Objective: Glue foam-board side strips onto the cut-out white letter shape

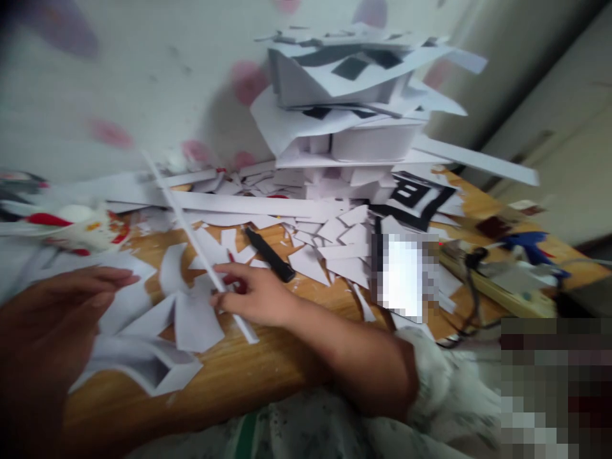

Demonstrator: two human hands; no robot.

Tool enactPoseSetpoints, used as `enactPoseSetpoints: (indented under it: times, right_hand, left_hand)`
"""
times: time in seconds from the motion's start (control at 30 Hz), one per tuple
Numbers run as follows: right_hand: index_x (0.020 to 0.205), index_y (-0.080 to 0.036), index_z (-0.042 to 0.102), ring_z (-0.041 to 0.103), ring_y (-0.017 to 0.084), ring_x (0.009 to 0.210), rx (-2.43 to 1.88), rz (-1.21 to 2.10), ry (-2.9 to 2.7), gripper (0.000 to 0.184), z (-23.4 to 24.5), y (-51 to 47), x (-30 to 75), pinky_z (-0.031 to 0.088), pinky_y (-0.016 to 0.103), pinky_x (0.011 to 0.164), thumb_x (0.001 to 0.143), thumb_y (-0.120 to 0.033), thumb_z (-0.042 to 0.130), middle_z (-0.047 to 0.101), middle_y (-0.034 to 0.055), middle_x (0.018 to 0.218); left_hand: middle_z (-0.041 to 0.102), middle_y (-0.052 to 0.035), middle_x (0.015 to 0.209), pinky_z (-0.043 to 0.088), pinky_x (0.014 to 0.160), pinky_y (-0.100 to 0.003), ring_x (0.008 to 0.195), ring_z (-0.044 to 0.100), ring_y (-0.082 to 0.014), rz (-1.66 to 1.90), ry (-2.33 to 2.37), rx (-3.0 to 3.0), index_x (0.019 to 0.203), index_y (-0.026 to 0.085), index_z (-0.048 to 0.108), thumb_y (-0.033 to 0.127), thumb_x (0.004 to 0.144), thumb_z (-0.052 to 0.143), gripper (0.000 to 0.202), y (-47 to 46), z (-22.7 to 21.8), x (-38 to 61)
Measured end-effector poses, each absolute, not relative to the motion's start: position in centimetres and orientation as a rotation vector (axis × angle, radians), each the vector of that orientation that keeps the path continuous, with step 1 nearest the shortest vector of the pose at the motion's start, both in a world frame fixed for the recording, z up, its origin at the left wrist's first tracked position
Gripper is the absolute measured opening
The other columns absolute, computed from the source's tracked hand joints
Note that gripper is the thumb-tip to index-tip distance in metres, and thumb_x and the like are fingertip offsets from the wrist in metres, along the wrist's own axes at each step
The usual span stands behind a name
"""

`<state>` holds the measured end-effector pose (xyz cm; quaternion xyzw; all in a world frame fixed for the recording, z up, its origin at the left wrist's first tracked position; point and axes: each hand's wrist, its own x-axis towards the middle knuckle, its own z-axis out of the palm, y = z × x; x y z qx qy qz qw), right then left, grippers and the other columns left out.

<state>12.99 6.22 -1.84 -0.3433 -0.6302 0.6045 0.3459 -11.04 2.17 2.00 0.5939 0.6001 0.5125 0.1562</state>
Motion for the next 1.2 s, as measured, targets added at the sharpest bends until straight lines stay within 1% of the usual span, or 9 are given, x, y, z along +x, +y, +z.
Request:
enactPoseSetpoints:
  times: [0.13, 0.27, 0.37, 0.43, 0.53, 0.77, 1.0, 1.13, 1.2]
  right_hand:
    - [0.125, -0.017, 0.064, 0.062, 0.023, 0.103, -0.826, 1.585, -1.646, 0.047, -1.6, 5.8, 13.1, 0.048, 0.039, 0.092, 0.080, -0.029, 0.065, 0.067, 0.0080, 0.121]
    - [0.127, -0.020, 0.062, 0.060, 0.028, 0.112, -0.869, 1.584, -1.695, 0.048, -2.3, 6.0, 12.9, 0.048, 0.043, 0.096, 0.082, -0.035, 0.064, 0.069, 0.0084, 0.115]
    - [0.132, -0.018, 0.059, 0.063, 0.028, 0.108, -0.898, 1.601, -1.714, 0.053, -2.6, 6.0, 12.7, 0.050, 0.043, 0.093, 0.083, -0.037, 0.062, 0.070, 0.0096, 0.112]
    - [0.134, -0.014, 0.056, 0.064, 0.028, 0.105, -0.918, 1.590, -1.749, 0.056, -2.6, 5.9, 12.6, 0.051, 0.043, 0.091, 0.083, -0.037, 0.060, 0.070, 0.0108, 0.109]
    - [0.135, -0.013, 0.056, 0.065, 0.028, 0.100, -0.928, 1.524, -1.857, 0.055, -2.2, 5.8, 12.5, 0.051, 0.042, 0.088, 0.085, -0.035, 0.057, 0.071, 0.0094, 0.098]
    - [0.130, -0.015, 0.062, 0.068, 0.023, 0.084, -1.072, 1.176, -2.112, 0.044, -2.4, 5.7, 12.3, 0.053, 0.036, 0.080, 0.087, -0.023, 0.054, 0.073, 0.0100, 0.099]
    - [0.129, -0.015, 0.060, 0.060, 0.029, 0.115, -0.914, 0.536, -2.544, 0.041, 0.9, 3.5, 13.8, 0.048, 0.043, 0.100, 0.089, -0.022, 0.057, 0.063, 0.0162, 0.130]
    - [0.127, -0.016, 0.056, 0.064, 0.021, 0.104, -0.758, 0.363, -2.376, 0.035, 1.5, 1.8, 19.4, 0.053, 0.036, 0.093, 0.091, -0.018, 0.053, 0.069, 0.0114, 0.117]
    - [0.119, -0.017, 0.058, 0.065, 0.021, 0.098, -0.912, 0.202, -2.214, 0.031, 0.3, 0.6, 23.7, 0.055, 0.035, 0.085, 0.089, -0.010, 0.053, 0.071, 0.0102, 0.106]
  left_hand:
    - [0.076, -0.0025, 0.089, 0.054, 0.093, -0.039, 0.086, 0.070, -0.0205, 1.673, 1.260, 1.092, 0.082, 0.020, 0.070, 0.029, 0.067, 0.082, 0.021, 2.5, 4.0, -9.6]
    - [0.070, -0.0107, 0.120, 0.054, 0.094, -0.046, 0.108, 0.066, -0.0290, 1.513, 1.058, 0.984, 0.114, 0.024, 0.068, 0.049, 0.062, 0.084, 0.060, 3.6, 4.5, -9.8]
    - [0.072, -0.0078, 0.115, 0.053, 0.095, -0.040, 0.108, 0.066, -0.0248, 1.586, 0.988, 0.892, 0.104, 0.023, 0.071, 0.045, 0.065, 0.084, 0.046, 3.7, 4.1, -10.0]
    - [0.075, -0.0033, 0.099, 0.056, 0.089, -0.033, 0.096, 0.069, -0.0188, 1.643, 0.968, 0.800, 0.088, 0.023, 0.072, 0.037, 0.065, 0.086, 0.030, 3.8, 3.6, -10.0]
    - [0.073, 0.0004, 0.082, 0.056, 0.074, -0.024, 0.077, 0.068, -0.0118, 1.662, 0.977, 0.729, 0.073, 0.020, 0.068, 0.027, 0.061, 0.088, 0.024, 3.8, 3.0, -10.1]
    - [0.075, -0.0057, 0.080, 0.055, 0.064, -0.026, 0.066, 0.066, -0.0136, 1.611, 1.044, 0.728, 0.076, 0.016, 0.070, 0.024, 0.061, 0.085, 0.023, 3.6, 2.6, -10.5]
    - [0.072, -0.0031, 0.067, 0.052, 0.056, -0.019, 0.060, 0.062, -0.0111, 1.645, 1.124, 0.805, 0.072, 0.016, 0.072, 0.025, 0.049, 0.093, 0.033, 4.0, 2.6, -10.9]
    - [0.067, 0.0024, 0.062, 0.051, 0.052, -0.018, 0.059, 0.056, -0.0098, 1.670, 1.120, 0.833, 0.068, 0.019, 0.069, 0.028, 0.049, 0.093, 0.032, 4.5, 1.6, -11.8]
    - [0.066, 0.0035, 0.062, 0.049, 0.050, -0.018, 0.059, 0.054, -0.0100, 1.633, 1.132, 0.864, 0.073, 0.022, 0.069, 0.032, 0.058, 0.089, 0.027, 4.8, 0.7, -12.4]
